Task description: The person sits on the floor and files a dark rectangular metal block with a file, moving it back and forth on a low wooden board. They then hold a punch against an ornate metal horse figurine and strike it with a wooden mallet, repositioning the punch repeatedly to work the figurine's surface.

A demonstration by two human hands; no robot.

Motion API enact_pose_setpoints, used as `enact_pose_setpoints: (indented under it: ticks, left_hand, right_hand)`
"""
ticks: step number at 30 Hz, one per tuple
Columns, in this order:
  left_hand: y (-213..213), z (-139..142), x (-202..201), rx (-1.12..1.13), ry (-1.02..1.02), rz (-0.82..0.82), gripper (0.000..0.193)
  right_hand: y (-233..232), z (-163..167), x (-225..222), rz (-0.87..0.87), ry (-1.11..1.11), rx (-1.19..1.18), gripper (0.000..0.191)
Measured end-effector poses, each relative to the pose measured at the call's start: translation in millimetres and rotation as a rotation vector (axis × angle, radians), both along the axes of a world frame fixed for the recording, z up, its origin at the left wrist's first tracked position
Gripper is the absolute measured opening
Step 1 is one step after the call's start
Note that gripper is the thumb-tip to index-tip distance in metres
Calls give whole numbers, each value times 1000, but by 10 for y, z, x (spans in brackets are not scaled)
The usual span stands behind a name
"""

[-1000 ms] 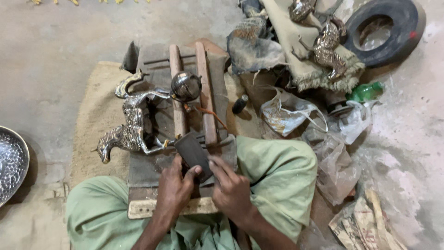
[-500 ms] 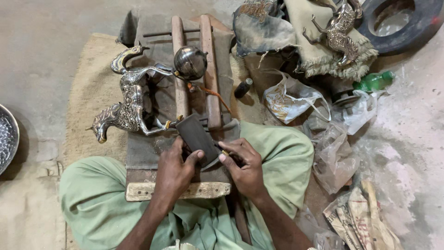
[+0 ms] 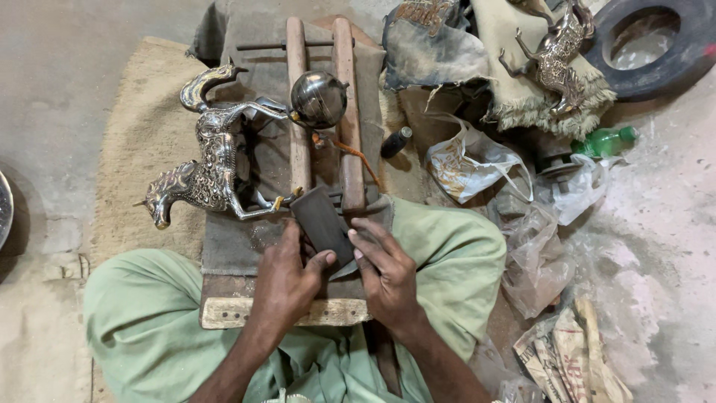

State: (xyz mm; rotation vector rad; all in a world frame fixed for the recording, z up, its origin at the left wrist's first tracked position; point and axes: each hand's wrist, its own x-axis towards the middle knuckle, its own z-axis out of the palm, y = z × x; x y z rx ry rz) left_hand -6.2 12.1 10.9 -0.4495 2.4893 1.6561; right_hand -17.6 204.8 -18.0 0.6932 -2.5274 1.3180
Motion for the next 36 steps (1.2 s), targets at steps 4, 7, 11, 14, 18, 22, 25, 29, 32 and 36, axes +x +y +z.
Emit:
enact_pose_setpoints:
  ticks: [4,7,11,14,18,22,25,29,32,36]
  left_hand:
    - [24,-3,12,-5,54,5,44]
    - [27,6,-10,-2,56,0,41]
    - [31,15,-18,26,-15,-7,41]
    - [40,4,-7,15,-44,-18,43]
    - [55,-26,2,-6,92,-16,41]
    - [44,-53,-4,-28,82,-26,44]
    - [38,-66,5,24,115,-20,45]
    - [51,-86,-5,5,102,-20,41]
    - [62,-102,-3,-37,113,-19,39]
    - [49,-99,6,-10,77,-30,39]
  right_hand:
    - [-11,183,109,1,-25,40,31]
    - [-124,370,84,-6,-57,66,28]
    - [-282,445,-68,8,0,64,27]
    - [-277,403,-83,25,2,68,29]
    - [-188,374,-10,14,-16,71,30]
    - [-207,369,-38,10,17,85,29]
    - [-268,349,-110,34,50,41,29]
    - [-208,340,-34,34,9,54,31]
    - [-175,315,-22,15,-15,88,32]
    - [-243,318,-110,40,75,89,35]
